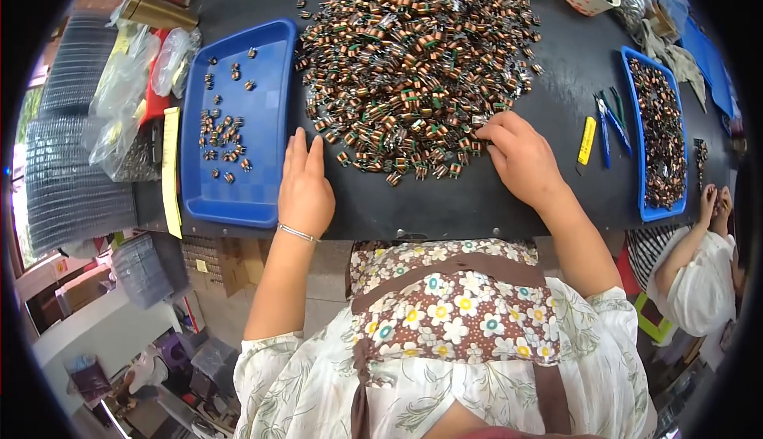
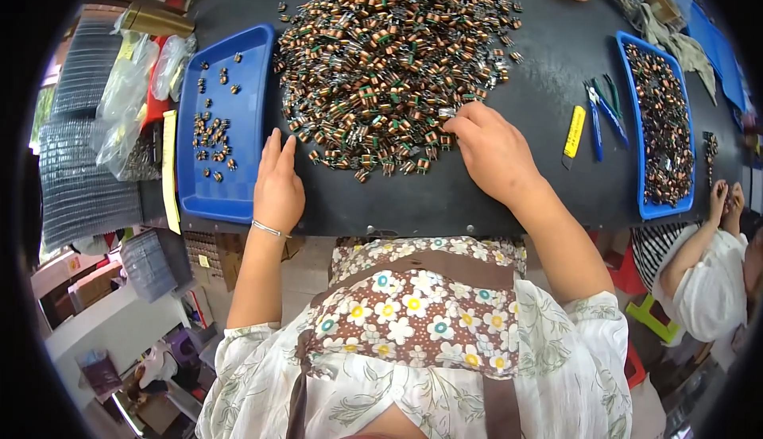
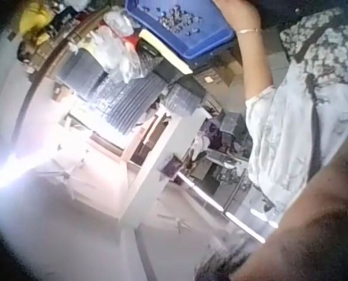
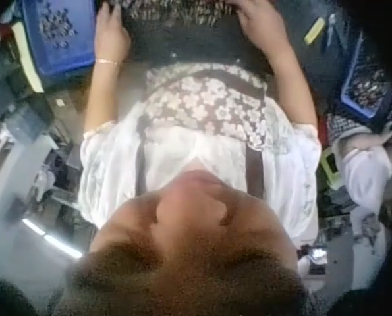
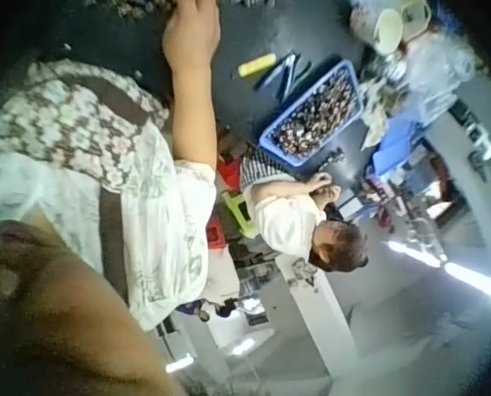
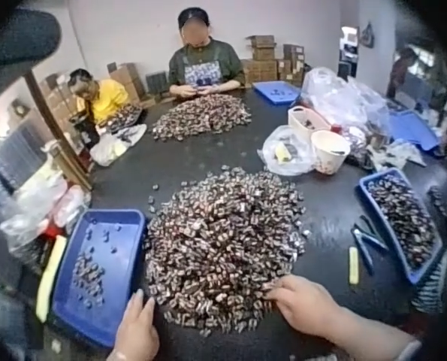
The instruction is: The person assembles electronic coil components by picking them from a pile, connecting them together into clusters by hand, and placing them into a tray.
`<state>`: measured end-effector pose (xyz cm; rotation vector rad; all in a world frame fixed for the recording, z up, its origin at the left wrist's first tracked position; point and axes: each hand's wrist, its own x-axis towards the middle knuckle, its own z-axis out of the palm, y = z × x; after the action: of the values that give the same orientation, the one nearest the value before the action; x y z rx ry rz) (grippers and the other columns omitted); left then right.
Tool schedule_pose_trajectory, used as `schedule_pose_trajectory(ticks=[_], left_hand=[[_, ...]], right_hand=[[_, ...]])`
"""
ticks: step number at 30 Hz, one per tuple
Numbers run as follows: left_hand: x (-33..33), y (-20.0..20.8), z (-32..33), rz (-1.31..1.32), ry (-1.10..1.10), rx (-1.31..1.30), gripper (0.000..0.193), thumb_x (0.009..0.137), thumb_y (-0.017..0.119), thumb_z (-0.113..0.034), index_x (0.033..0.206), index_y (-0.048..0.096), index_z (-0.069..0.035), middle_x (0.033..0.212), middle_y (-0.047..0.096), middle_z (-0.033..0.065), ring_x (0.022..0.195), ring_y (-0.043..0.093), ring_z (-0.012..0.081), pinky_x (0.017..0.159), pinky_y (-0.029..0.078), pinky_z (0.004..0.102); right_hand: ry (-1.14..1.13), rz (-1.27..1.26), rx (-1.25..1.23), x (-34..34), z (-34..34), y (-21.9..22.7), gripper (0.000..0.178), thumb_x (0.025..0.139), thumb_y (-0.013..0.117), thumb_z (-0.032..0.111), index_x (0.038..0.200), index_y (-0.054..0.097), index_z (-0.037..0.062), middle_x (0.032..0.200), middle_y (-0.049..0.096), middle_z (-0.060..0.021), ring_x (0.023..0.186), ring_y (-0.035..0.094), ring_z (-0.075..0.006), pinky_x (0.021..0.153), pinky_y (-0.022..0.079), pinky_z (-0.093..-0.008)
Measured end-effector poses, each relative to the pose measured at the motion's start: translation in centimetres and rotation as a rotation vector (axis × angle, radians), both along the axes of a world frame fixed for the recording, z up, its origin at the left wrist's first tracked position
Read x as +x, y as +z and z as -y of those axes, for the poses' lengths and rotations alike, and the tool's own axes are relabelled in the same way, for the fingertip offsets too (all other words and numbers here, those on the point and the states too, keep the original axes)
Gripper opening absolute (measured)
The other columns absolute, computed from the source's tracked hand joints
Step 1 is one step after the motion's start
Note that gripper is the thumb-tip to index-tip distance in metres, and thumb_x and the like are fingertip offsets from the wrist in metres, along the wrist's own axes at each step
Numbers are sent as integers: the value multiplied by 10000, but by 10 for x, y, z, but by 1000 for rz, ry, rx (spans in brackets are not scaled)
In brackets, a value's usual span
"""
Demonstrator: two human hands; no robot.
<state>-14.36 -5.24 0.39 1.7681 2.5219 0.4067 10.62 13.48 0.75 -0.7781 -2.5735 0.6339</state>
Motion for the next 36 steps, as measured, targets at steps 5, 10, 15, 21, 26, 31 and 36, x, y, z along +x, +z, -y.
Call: schedule_pose_trajectory(ticks=[5,10,15,21,26,31,36], left_hand=[[6,1,4,24,20,14,337,694,467,99,1001,569,4,1147,509,192,1066,474,357,896,418,398],[9,2,16,6,-33,65,241,708,533,64,932,577,-14,965,546,123,879,532,314,740,464,377],[10,8,21,96,-50,36,244,717,554,57,947,574,-22,886,535,118,806,543,292,703,465,370],[36,4,13,463,-65,46,163,687,584,102,812,578,-2,782,529,79,567,514,143,505,426,235],[73,-11,-17,847,-47,109,111,738,610,42,835,579,-3,917,585,95,703,606,185,614,498,263],[118,-17,-46,1236,-109,137,131,782,569,47,910,558,21,1115,536,123,925,608,184,744,523,249],[134,-14,-64,1331,-200,149,172,800,539,65,959,526,2,1189,483,125,995,568,173,792,479,251]], right_hand=[[-12,199,-74,10,-4,9,168,674,678,60,777,545,60,851,553,-69,834,555,-280,700,469,-365],[14,124,-56,14,-3,1,178,673,683,64,759,527,55,893,577,-66,850,566,-269,711,470,-358],[39,30,-59,15,-3,-2,175,675,679,54,789,547,61,949,595,-69,869,574,-265,723,470,-360],[-2,94,-296,20,0,-2,197,695,656,4,870,578,48,836,560,-62,731,573,-184,648,474,-284],[-47,-109,-719,34,10,-6,224,738,621,-29,955,580,9,810,541,-14,704,538,-78,626,448,-202],[-149,-242,-1147,44,24,-13,189,777,594,-37,960,557,-16,892,560,-20,746,534,-50,663,452,-186],[-208,-451,-1304,50,29,-11,213,779,590,-41,983,540,-11,873,556,-22,782,561,-71,664,472,-192]])
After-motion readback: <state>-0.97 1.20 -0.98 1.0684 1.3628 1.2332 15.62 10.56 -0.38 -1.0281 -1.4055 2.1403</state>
